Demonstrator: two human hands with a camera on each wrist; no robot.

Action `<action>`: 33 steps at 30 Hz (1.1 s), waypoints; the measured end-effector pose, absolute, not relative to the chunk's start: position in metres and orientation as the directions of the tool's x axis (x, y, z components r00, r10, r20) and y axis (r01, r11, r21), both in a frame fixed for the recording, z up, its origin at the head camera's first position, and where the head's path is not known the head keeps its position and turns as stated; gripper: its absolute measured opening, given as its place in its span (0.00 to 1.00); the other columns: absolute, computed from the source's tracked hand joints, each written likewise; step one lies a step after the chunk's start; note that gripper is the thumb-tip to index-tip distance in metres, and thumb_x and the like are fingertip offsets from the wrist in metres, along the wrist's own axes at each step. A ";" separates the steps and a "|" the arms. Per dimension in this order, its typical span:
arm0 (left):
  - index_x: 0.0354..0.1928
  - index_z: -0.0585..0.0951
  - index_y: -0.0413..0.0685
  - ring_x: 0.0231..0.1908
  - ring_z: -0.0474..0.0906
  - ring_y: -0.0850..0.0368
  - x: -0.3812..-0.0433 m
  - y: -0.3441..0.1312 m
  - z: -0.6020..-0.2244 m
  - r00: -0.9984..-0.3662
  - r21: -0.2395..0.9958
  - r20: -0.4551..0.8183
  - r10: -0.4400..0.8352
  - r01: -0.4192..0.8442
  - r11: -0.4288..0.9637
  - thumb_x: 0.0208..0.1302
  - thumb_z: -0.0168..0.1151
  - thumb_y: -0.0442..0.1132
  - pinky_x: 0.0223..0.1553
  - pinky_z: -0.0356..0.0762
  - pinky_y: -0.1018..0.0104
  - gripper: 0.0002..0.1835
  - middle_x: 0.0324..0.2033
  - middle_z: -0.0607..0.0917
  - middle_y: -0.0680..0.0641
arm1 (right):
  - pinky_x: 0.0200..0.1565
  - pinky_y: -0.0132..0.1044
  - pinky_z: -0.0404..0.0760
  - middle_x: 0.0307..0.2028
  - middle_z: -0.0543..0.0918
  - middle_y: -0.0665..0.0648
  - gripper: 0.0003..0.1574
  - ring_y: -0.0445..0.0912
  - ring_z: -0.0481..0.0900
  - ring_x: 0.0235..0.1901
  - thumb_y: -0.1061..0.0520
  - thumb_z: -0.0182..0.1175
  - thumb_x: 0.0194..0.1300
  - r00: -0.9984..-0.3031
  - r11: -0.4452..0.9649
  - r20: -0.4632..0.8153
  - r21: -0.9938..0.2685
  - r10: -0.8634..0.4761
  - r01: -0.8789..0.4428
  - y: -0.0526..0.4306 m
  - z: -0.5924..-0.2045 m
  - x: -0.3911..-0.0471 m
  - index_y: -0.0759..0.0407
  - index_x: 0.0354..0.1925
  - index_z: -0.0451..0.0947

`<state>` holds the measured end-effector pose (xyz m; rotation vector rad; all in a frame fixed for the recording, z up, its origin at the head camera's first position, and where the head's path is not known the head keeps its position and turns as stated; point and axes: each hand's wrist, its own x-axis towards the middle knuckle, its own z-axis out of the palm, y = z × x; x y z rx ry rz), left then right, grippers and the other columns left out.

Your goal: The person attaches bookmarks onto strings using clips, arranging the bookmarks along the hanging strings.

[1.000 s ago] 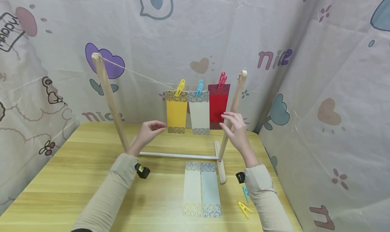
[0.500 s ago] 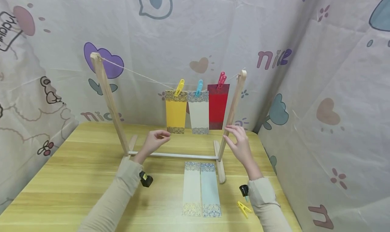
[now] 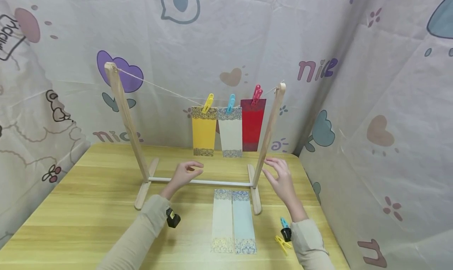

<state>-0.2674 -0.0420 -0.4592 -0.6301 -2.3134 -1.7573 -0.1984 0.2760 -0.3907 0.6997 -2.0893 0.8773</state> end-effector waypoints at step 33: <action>0.35 0.81 0.40 0.43 0.74 0.46 -0.249 -0.018 -0.499 -0.906 0.890 0.332 0.262 0.393 0.232 0.50 0.64 0.30 0.44 0.70 0.47 0.08 0.40 0.81 0.42 | 0.50 0.19 0.61 0.36 0.77 0.69 0.22 0.55 0.71 0.39 0.81 0.63 0.35 -0.649 0.662 0.747 -0.417 -0.141 -0.623 0.281 -0.441 -0.142 0.74 0.36 0.76</action>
